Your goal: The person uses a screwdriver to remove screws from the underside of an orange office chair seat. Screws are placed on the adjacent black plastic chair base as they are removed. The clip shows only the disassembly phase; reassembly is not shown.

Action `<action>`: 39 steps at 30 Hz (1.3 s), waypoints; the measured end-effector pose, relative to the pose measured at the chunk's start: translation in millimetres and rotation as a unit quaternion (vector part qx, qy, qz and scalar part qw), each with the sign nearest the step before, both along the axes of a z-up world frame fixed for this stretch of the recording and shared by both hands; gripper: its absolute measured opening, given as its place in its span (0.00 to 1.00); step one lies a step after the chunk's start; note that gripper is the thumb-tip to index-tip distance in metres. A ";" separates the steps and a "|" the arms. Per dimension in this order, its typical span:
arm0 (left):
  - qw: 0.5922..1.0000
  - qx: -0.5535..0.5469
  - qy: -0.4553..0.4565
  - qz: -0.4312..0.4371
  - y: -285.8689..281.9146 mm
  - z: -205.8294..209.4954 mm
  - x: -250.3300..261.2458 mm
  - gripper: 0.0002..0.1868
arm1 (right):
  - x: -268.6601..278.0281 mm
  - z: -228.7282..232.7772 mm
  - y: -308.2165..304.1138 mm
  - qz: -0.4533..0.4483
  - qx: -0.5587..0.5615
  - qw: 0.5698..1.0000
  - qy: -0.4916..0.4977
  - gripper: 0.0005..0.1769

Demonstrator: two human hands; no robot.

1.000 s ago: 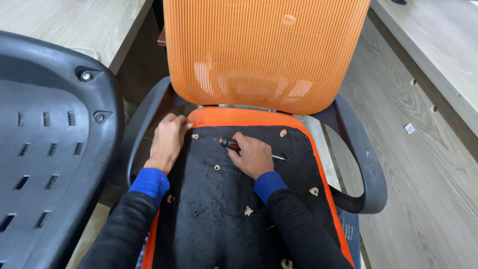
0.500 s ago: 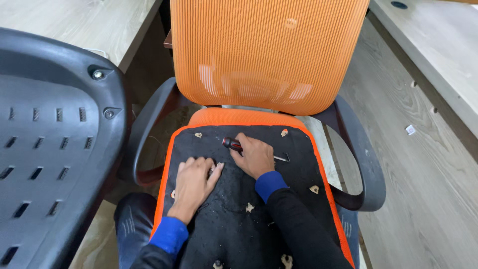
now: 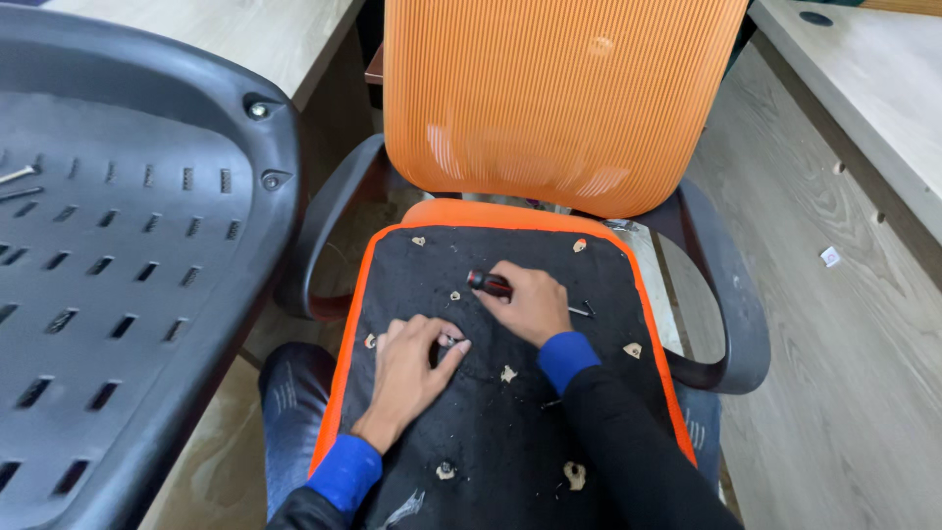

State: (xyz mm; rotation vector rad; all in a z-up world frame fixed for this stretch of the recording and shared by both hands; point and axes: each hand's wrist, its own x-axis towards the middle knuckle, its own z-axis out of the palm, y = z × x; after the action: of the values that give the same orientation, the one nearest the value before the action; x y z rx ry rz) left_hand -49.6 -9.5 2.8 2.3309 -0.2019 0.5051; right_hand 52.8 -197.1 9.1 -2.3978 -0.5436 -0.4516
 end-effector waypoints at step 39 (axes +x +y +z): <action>0.985 -0.101 -0.024 -0.139 -53.2 8.4 -23.8 0.13 | -36.1 -33.0 -89.1 0.142 0.827 0.469 0.276 0.23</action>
State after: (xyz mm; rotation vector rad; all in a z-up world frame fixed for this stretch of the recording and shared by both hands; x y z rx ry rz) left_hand -73.4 -62.7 11.2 2.0528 -0.4695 0.4206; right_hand 16.7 -286.2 -24.0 -0.3700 0.0063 0.0897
